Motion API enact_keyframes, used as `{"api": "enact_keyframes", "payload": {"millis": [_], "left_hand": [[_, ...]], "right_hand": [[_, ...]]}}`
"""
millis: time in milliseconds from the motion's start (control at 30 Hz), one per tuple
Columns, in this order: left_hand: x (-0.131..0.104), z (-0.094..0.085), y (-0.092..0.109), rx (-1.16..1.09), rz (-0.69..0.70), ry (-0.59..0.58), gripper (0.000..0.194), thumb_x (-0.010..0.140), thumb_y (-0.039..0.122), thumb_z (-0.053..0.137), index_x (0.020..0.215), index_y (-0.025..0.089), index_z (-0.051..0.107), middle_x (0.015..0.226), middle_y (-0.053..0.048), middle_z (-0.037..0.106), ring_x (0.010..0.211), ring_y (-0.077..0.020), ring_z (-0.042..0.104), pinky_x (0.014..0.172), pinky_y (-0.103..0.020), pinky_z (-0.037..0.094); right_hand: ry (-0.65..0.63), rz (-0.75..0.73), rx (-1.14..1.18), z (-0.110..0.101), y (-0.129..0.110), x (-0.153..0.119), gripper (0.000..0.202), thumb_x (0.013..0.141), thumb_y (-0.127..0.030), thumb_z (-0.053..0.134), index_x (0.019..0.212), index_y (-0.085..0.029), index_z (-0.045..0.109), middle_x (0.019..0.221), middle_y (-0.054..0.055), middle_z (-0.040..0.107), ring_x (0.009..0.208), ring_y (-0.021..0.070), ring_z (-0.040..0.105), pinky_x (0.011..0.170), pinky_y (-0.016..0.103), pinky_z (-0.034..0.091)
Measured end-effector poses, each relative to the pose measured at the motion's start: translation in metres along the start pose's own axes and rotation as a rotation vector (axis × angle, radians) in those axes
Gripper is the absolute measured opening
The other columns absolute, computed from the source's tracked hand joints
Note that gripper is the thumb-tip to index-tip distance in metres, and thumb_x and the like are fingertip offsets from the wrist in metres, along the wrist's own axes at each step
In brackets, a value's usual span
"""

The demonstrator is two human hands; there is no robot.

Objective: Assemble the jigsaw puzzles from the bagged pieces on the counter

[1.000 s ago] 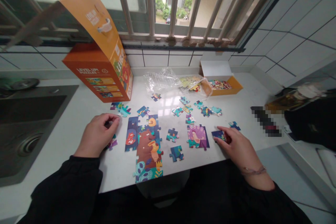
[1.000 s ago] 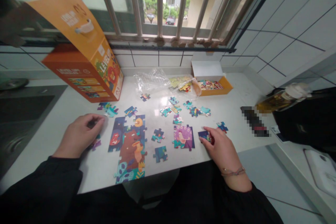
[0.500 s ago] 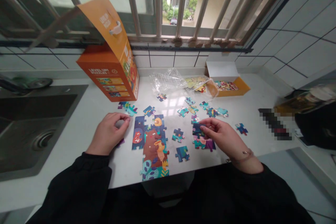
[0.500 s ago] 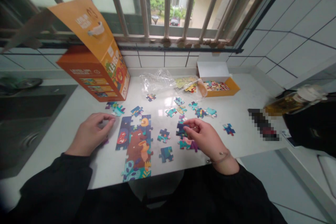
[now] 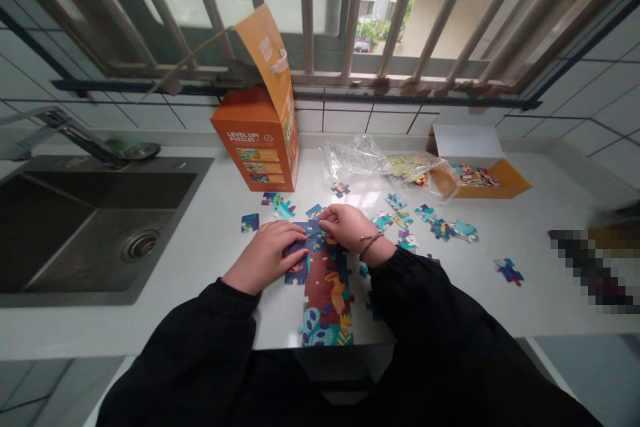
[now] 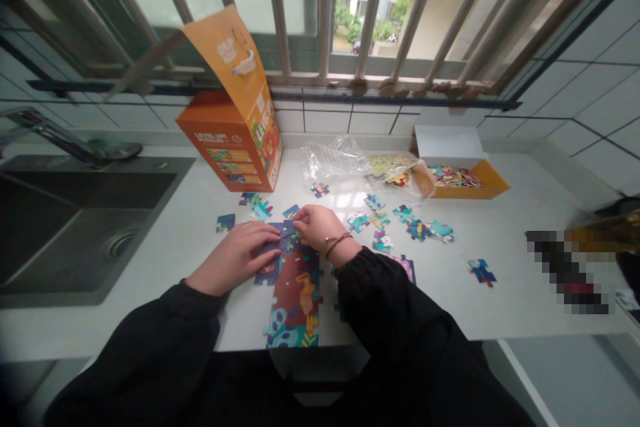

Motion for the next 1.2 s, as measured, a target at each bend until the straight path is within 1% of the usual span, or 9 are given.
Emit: {"api": "enact_keyframes", "payload": {"millis": [100,233,333,433,533,633,833,967,1200], "left_hand": [[0.000,0.003,-0.003,-0.007,-0.009,-0.028,0.017,0.099,0.033,0.079,0.114,0.026,0.077,0.127,-0.008,0.078,0.119,-0.0278,0.072,0.105,-0.050,0.055],[0.000,0.002,-0.003,-0.010,-0.027,-0.042,0.019,0.098,0.035,0.079,0.115,0.026,0.077,0.127,-0.008,0.078,0.120,-0.0280,0.071,0.106,-0.051,0.054],[0.001,0.001,-0.002,-0.024,-0.030,-0.036,0.018,0.099,0.034,0.078,0.115,0.026,0.077,0.126,-0.009,0.078,0.119,-0.0285,0.072,0.106,-0.051,0.055],[0.001,0.001,-0.002,-0.039,-0.026,-0.038,0.017,0.098,0.034,0.079,0.114,0.026,0.077,0.126,-0.008,0.078,0.118,-0.0282,0.071,0.106,-0.050,0.054],[0.000,0.002,-0.003,-0.025,-0.038,-0.046,0.018,0.098,0.036,0.079,0.113,0.026,0.076,0.127,-0.008,0.077,0.119,-0.0277,0.071,0.107,-0.050,0.053],[0.000,0.003,-0.004,-0.015,-0.047,-0.052,0.018,0.098,0.036,0.079,0.113,0.026,0.075,0.127,-0.007,0.077,0.121,-0.0275,0.070,0.108,-0.049,0.052],[0.001,0.003,-0.001,0.012,-0.032,-0.070,0.022,0.100,0.034,0.078,0.121,0.027,0.074,0.129,-0.007,0.076,0.123,-0.0280,0.069,0.108,-0.048,0.051],[0.001,0.004,-0.001,0.020,-0.030,-0.081,0.020,0.100,0.035,0.078,0.118,0.027,0.075,0.128,-0.007,0.076,0.121,-0.0282,0.069,0.107,-0.048,0.052],[0.002,0.002,0.000,-0.002,-0.053,-0.068,0.020,0.097,0.034,0.081,0.114,0.026,0.074,0.126,-0.007,0.076,0.119,-0.0283,0.069,0.105,-0.049,0.052]], "right_hand": [[-0.028,0.018,0.057,0.003,0.006,0.010,0.005,0.100,-0.021,0.073,0.102,-0.019,0.076,0.084,0.002,0.080,0.071,0.0135,0.074,0.065,0.022,0.052],[-0.028,0.015,0.097,-0.005,0.007,0.019,0.010,0.104,-0.025,0.068,0.106,-0.017,0.073,0.085,0.003,0.081,0.069,0.0121,0.072,0.063,0.021,0.052],[-0.052,-0.010,0.089,-0.008,0.006,0.021,0.013,0.103,-0.028,0.070,0.103,-0.017,0.075,0.082,0.002,0.079,0.066,0.0114,0.069,0.060,0.020,0.049],[-0.075,-0.038,0.043,-0.004,0.005,0.018,0.013,0.099,-0.031,0.075,0.100,-0.018,0.077,0.081,0.001,0.079,0.068,0.0120,0.069,0.060,0.020,0.048],[-0.047,-0.067,-0.044,0.000,0.001,0.012,0.007,0.096,-0.026,0.078,0.094,-0.020,0.077,0.080,0.001,0.079,0.073,0.0140,0.070,0.066,0.023,0.049],[0.006,-0.103,-0.129,0.002,-0.005,0.007,0.003,0.096,-0.022,0.076,0.095,-0.020,0.077,0.085,0.003,0.080,0.080,0.0171,0.072,0.076,0.027,0.051],[0.062,-0.200,-0.257,0.005,-0.011,-0.001,0.008,0.095,-0.021,0.079,0.101,-0.017,0.078,0.102,0.009,0.077,0.095,0.0214,0.070,0.090,0.032,0.052],[0.060,-0.254,-0.291,0.009,-0.011,-0.004,0.023,0.092,-0.021,0.085,0.113,-0.017,0.077,0.118,0.011,0.071,0.093,0.0181,0.068,0.090,0.031,0.053],[0.039,-0.289,-0.322,0.012,-0.011,-0.006,0.023,0.092,-0.024,0.086,0.112,-0.015,0.077,0.112,0.011,0.069,0.096,0.0209,0.067,0.091,0.032,0.053]]}}
Point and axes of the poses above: each hand's wrist, its own x-axis towards the middle knuckle, its own z-axis out of the palm, y = z × x, the point moved 6 cm from there along x, towards the middle knuckle
